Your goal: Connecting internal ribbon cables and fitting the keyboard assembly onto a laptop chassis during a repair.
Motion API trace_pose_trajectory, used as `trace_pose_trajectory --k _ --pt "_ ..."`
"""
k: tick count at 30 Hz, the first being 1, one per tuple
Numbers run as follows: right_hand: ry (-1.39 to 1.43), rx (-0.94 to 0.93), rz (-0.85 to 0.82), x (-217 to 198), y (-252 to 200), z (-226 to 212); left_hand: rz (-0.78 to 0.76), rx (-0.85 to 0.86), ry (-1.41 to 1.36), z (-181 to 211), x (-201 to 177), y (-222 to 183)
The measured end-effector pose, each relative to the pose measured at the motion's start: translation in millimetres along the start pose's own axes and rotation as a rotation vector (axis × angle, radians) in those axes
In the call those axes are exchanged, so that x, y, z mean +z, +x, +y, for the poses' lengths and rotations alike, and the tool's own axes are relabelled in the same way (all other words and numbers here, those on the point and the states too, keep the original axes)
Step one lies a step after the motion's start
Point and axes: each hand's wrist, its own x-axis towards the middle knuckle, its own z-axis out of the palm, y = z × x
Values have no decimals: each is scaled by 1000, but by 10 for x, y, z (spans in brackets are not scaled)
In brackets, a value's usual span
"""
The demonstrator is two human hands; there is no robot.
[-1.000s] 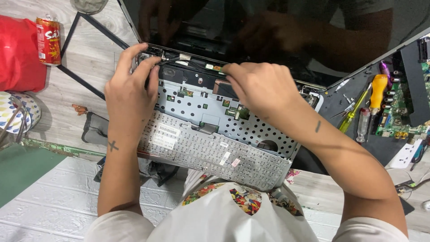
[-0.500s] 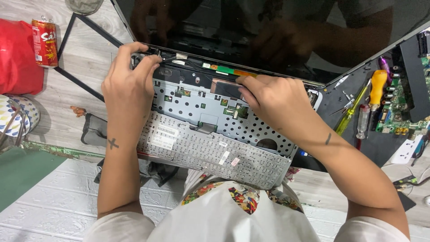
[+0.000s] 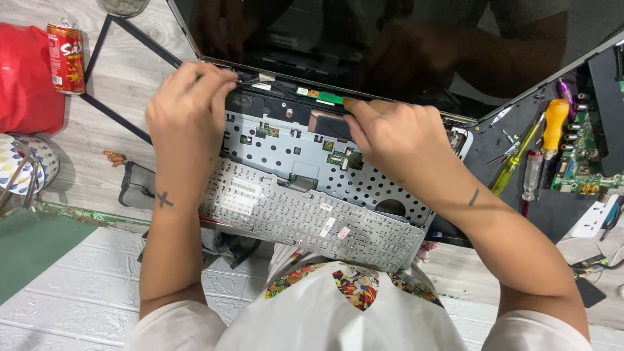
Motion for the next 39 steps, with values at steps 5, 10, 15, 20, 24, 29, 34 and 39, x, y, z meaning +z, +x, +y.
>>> trace_pose_trajectory --k 5,10,15,20,24,29,34,39 --pt "12 -79 -6 120 163 -68 -52 -24 -141 -28 -88 112" --pt "117 -74 -102 251 479 -221 -126 26 -86 -10 -207 97" --pt "84 -130 -44 399 733 -374 -128 -34 -113 23 -281 36" --pt "4 -177 24 595 881 -402 -46 -65 71 -39 -95 -141" --pt "-32 -170 1 645 893 -399 -29 -79 -55 -79 -28 -213" --pt "-98 -206 -31 675 907 -407 -64 -97 -122 -30 -100 -141" --pt "-149 -236 -20 650 911 -395 -99 -78 -102 -31 -121 -132" --pt "-145 -252 15 711 925 -419 -98 -43 24 -39 -72 -123"
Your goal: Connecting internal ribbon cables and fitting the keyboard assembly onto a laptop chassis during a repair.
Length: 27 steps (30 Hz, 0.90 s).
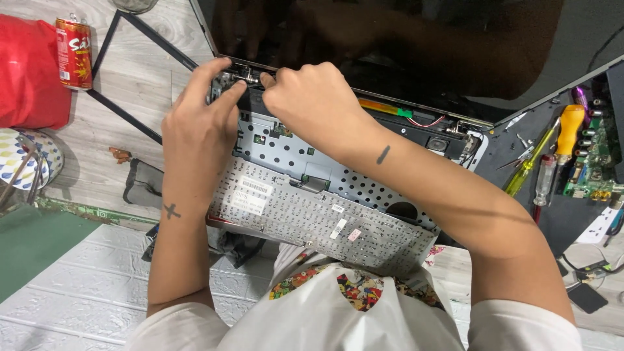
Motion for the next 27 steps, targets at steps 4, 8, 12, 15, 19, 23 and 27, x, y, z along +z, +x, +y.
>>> trace_pose_trajectory --k 4,8,12,15,19,23,27 --pt "-25 -13 -7 -64 6 53 17 11 13 2 7 4" --pt "143 42 -79 -127 28 86 -10 -12 -23 -34 -12 -7" --pt "179 55 -61 -168 23 76 17 -40 -302 -64 -83 33" --pt "194 47 -55 -193 9 76 107 -118 -412 -106 -25 -19" --pt "285 81 -136 -260 32 74 77 -199 -412 -78 -57 -29" --pt "370 147 -230 -301 44 68 66 -162 -395 -62 -39 -79" --pt "248 111 -266 -261 18 58 42 -206 -454 -38 -87 -89"
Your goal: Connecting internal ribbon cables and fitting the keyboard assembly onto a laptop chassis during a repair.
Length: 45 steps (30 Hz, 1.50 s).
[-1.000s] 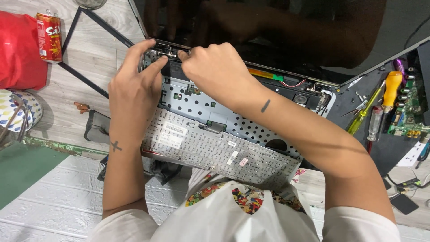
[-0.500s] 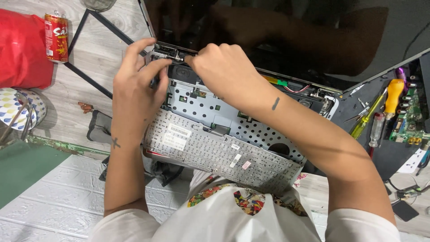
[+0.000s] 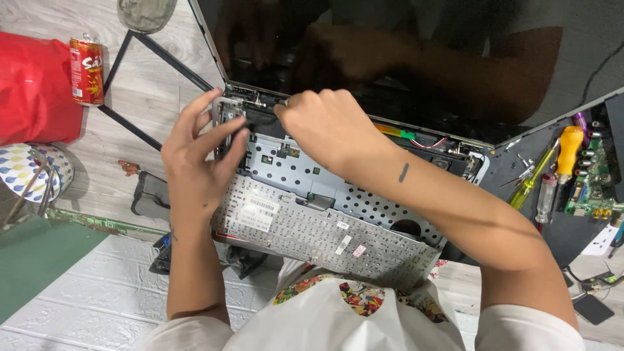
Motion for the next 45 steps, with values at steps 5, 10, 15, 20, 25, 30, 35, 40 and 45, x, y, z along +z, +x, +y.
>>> trace_pose_trajectory --k 5,10,15,20,25,30,35,40,45 --pt "90 16 -69 -90 -7 53 -79 -56 -104 -38 -12 -35" --pt "149 26 -125 -133 -29 73 -155 -47 -166 -24 18 -15" --pt "129 19 -132 -198 -78 87 -188 -37 -150 8 57 -21" --pt "159 33 -153 -226 -84 101 -173 4 -132 -22 96 -33" --pt "187 -9 -3 -148 -115 127 -167 -8 -134 -2 100 -29" --pt "174 49 -39 -154 -119 95 -128 -4 -138 28 106 -33" --pt "170 16 -33 -192 -143 82 -90 -21 -126 53 113 -36" --pt "178 -4 6 -191 -145 76 -72 -7 -108 58 122 -42" --pt "91 44 1 -82 -144 44 -52 -5 -90 76 112 -43"
